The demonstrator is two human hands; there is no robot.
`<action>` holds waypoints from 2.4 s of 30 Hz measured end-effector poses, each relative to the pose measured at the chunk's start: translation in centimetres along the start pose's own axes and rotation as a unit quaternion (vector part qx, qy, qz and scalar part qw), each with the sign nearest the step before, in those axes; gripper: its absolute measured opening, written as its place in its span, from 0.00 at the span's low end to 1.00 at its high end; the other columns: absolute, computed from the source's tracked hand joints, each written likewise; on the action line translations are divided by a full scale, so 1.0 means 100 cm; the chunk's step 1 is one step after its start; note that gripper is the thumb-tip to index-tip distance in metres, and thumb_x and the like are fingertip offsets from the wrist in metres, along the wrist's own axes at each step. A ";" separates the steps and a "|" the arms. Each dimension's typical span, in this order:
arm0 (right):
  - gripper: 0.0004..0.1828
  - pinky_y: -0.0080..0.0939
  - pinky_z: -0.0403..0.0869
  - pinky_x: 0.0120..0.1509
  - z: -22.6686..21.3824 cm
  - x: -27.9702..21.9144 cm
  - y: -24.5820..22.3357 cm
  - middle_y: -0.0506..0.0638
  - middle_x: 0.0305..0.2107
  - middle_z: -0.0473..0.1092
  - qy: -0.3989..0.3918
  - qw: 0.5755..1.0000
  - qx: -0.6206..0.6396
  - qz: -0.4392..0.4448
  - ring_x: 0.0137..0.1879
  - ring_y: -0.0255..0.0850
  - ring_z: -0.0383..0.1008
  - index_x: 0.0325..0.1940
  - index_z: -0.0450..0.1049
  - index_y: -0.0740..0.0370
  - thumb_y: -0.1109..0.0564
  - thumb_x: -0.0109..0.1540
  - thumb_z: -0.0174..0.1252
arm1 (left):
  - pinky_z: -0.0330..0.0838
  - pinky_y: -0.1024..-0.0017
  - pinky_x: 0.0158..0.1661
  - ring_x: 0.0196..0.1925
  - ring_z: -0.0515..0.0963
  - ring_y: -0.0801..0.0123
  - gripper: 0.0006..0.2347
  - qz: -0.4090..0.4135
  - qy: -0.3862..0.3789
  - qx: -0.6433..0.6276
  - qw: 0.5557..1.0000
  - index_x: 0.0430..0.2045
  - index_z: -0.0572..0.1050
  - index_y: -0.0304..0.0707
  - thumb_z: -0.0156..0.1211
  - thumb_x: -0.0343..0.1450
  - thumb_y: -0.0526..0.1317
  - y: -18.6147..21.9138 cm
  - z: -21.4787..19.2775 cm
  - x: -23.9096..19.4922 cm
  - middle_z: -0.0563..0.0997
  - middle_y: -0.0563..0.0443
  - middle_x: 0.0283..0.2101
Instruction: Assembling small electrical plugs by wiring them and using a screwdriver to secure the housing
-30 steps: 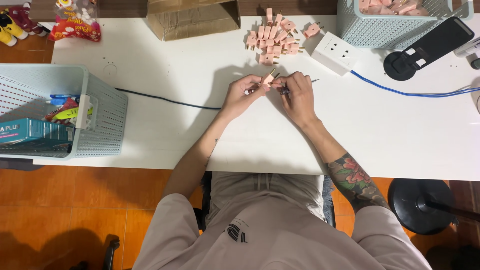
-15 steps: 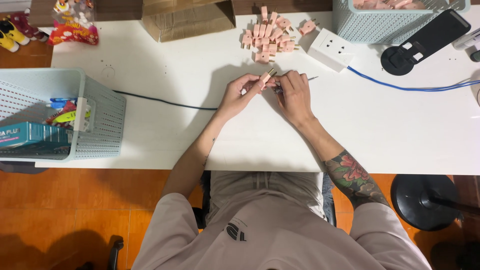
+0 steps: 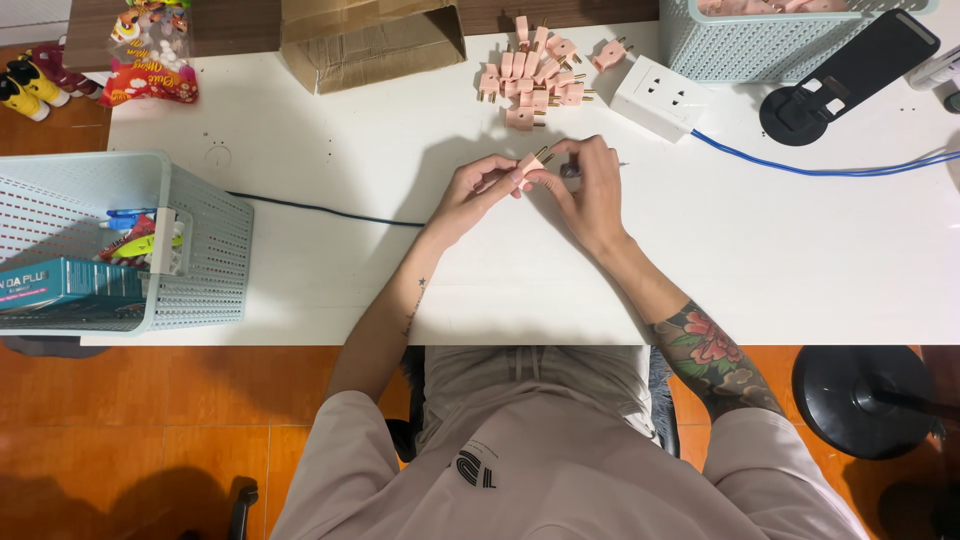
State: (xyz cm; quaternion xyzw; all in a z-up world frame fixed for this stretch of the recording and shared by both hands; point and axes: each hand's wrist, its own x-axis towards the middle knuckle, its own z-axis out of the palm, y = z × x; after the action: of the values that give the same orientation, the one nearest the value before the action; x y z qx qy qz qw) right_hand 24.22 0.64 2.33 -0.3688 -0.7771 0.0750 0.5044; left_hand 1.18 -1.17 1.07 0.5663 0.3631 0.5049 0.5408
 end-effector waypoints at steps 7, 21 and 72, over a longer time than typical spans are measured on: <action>0.09 0.52 0.75 0.59 -0.017 0.008 -0.004 0.53 0.46 0.58 -0.021 0.993 0.104 0.056 0.51 0.52 0.72 0.64 0.73 0.65 0.58 0.82 0.56 | 0.80 0.71 0.57 0.46 0.88 0.72 0.13 -0.018 0.012 -0.040 0.999 0.54 0.85 0.32 0.72 0.82 0.43 0.006 -0.003 0.001 0.87 0.47 0.44; 0.08 0.47 0.74 0.60 -0.030 0.004 0.019 0.54 0.40 0.80 0.038 0.963 0.195 0.185 0.48 0.40 0.78 0.55 0.83 0.63 0.60 0.76 0.75 | 0.73 0.79 0.53 0.44 0.82 0.78 0.10 0.016 0.149 -0.083 0.985 0.55 0.82 0.35 0.66 0.85 0.42 -0.007 -0.022 0.012 0.88 0.44 0.45; 0.11 0.53 0.77 0.47 -0.019 0.002 0.003 0.58 0.31 0.72 -0.088 0.994 0.000 0.071 0.39 0.55 0.79 0.58 0.87 0.66 0.55 0.80 0.65 | 0.72 0.86 0.45 0.48 0.86 0.81 0.12 0.055 0.169 -0.036 0.983 0.49 0.83 0.35 0.80 0.76 0.37 -0.043 -0.014 0.014 0.91 0.47 0.49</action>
State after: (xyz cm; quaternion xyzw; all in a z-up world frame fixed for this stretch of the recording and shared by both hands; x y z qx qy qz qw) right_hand 25.92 0.54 3.23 -0.4150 -0.7902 0.1430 0.4278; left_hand 0.73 1.20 -3.04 0.4723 0.3987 0.6351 0.4632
